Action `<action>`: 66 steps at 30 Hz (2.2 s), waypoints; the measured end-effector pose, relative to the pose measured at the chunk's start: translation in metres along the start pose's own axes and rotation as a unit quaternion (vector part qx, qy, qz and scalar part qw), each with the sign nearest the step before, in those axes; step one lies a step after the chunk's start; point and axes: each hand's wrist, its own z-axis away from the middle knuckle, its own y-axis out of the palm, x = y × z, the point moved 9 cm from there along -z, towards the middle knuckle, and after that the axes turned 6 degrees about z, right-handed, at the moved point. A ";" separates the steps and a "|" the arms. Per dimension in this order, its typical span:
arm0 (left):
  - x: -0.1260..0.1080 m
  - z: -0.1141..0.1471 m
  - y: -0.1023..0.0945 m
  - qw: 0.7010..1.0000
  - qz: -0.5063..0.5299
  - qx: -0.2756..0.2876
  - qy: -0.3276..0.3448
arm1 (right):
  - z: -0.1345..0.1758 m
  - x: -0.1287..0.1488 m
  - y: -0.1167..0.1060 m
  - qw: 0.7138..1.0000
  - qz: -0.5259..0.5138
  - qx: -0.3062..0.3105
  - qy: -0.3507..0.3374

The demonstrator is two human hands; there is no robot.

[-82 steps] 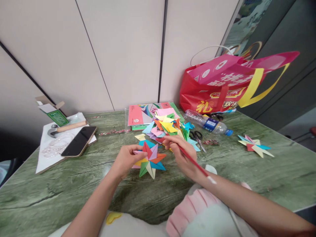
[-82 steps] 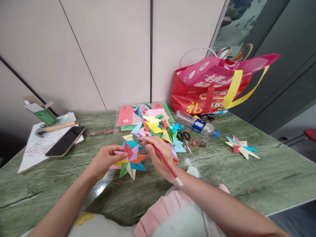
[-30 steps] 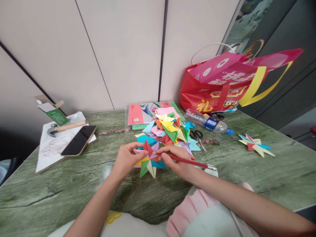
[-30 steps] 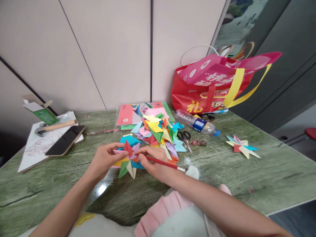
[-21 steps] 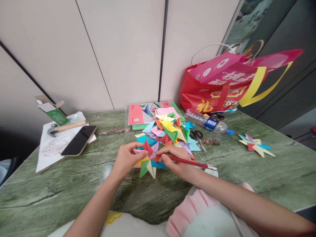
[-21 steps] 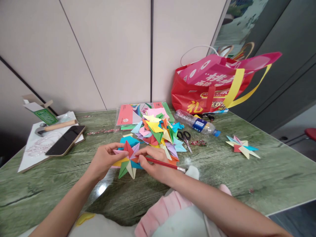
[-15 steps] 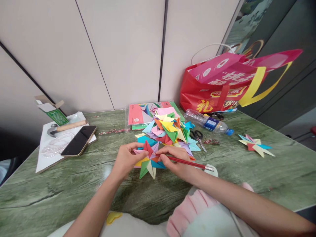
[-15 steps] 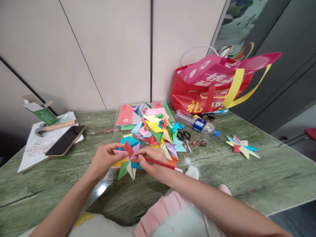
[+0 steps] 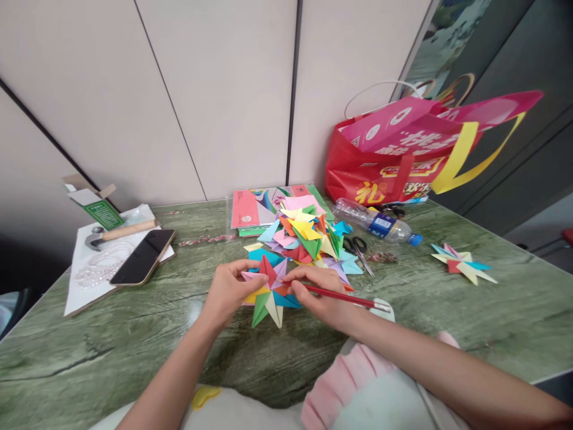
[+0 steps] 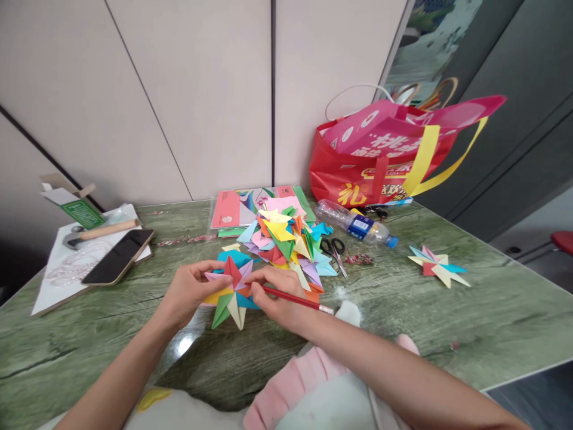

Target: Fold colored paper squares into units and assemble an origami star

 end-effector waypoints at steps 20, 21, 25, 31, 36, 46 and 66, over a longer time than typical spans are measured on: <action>-0.003 0.002 0.003 1.000 -0.001 0.004 0.009 | 0.000 -0.003 0.001 0.999 0.017 -0.027 -0.005; -0.003 0.002 0.002 1.000 0.002 0.002 0.009 | 0.000 -0.003 0.000 0.999 0.017 -0.028 -0.004; -0.002 0.002 0.003 1.000 0.009 0.008 0.001 | 0.001 -0.003 0.000 1.000 0.007 -0.027 0.000; -0.004 0.002 0.004 1.000 -0.005 0.012 0.011 | 0.001 -0.002 0.001 1.000 0.002 -0.018 -0.003; -0.002 0.001 0.001 1.000 -0.015 -0.003 0.010 | 0.001 -0.004 0.001 1.000 -0.006 -0.015 0.007; -0.003 0.001 0.002 1.000 -0.023 0.005 0.016 | 0.001 -0.004 0.002 1.000 -0.007 -0.010 0.003; -0.004 0.003 0.006 1.000 -0.006 0.011 0.001 | 0.003 -0.006 0.000 0.999 -0.034 -0.010 0.027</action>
